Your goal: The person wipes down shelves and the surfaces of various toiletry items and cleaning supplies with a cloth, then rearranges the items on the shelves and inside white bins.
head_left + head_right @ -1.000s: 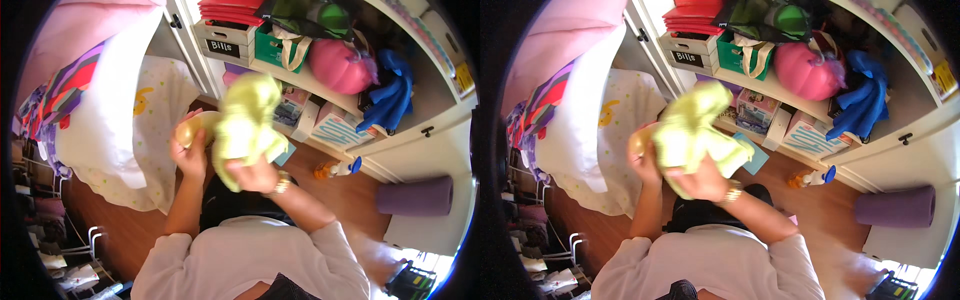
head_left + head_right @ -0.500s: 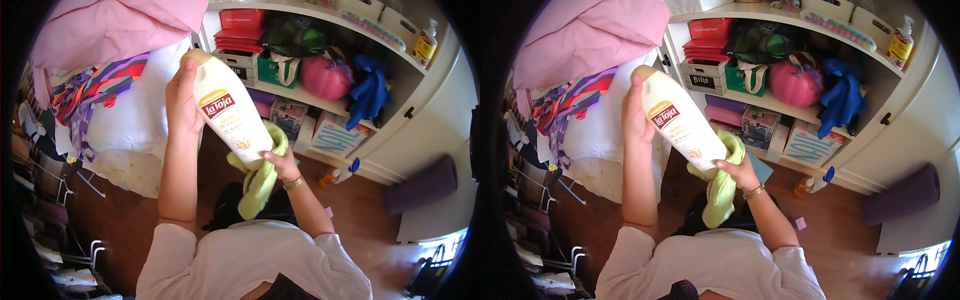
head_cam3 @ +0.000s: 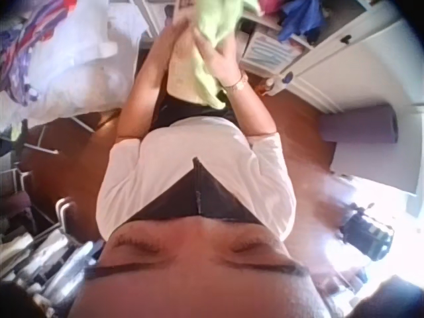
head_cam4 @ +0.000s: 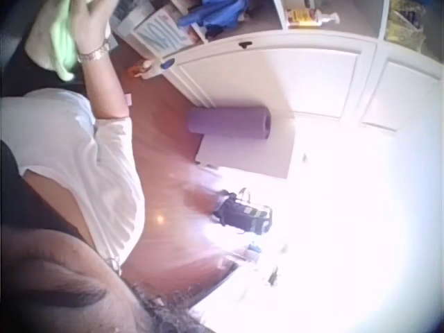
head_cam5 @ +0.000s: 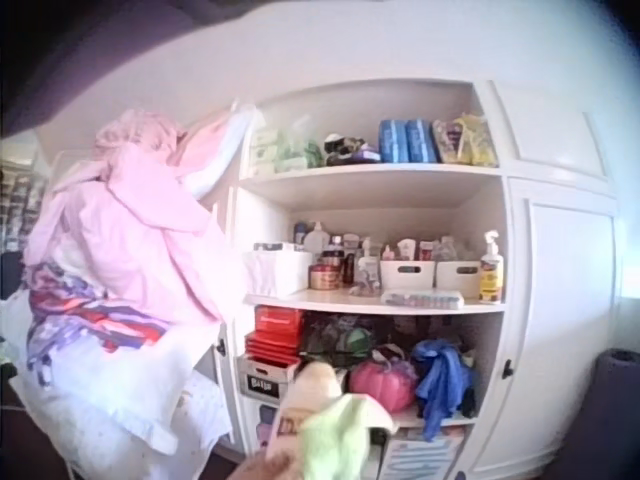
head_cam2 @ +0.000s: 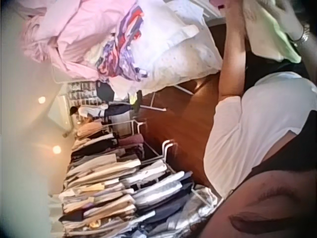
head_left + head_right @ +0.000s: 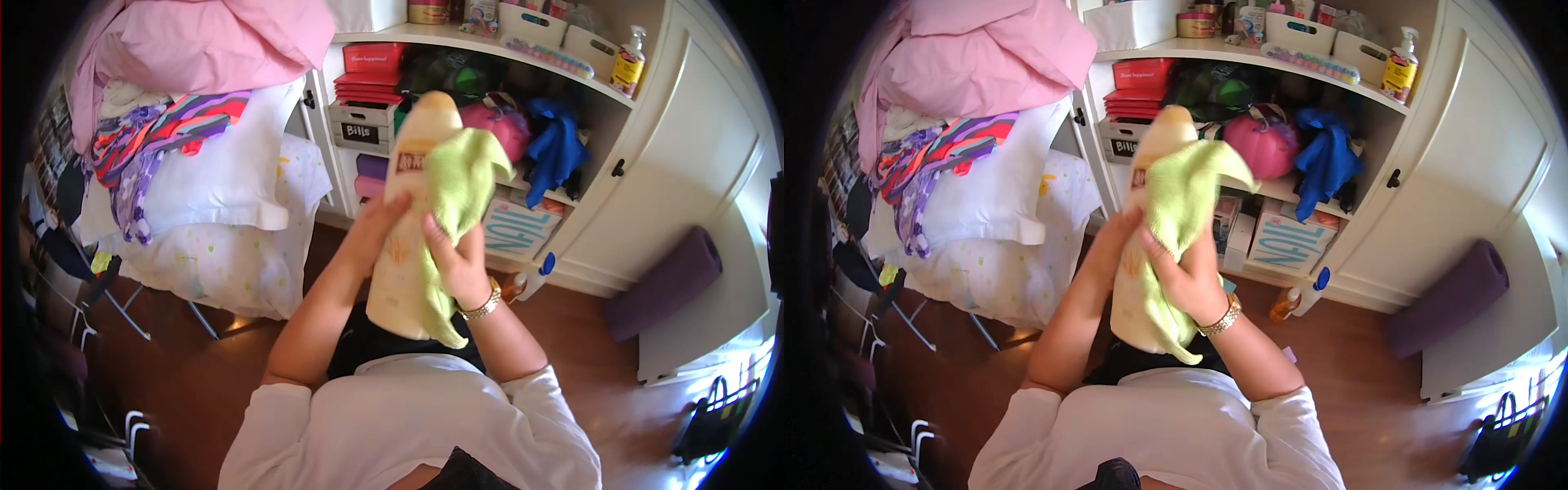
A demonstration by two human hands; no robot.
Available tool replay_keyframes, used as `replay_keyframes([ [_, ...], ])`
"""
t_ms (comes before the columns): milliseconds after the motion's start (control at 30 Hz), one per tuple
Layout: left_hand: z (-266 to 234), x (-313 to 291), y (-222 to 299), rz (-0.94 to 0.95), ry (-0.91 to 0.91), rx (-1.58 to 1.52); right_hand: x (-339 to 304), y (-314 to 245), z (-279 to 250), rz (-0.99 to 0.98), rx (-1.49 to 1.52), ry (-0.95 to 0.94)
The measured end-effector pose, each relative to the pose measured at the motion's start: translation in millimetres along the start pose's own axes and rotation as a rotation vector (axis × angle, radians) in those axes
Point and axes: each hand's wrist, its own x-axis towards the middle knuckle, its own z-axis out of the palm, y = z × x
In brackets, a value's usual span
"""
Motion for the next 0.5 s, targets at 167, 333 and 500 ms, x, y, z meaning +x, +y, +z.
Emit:
replay_keyframes([
  [167, 1, 10, -31, -0.058, -0.224, -0.008, 48, -30, -16, 0.458, 0.295, 0.077],
  [333, 3, 72, -12, 0.194, -0.054, 0.264, 58, 29, -35, 0.157, 0.109, 0.181],
  [500, 2, 170, 91, 0.559, 0.154, 0.127, 145, 39, -45, -0.165, 0.098, 0.185],
])
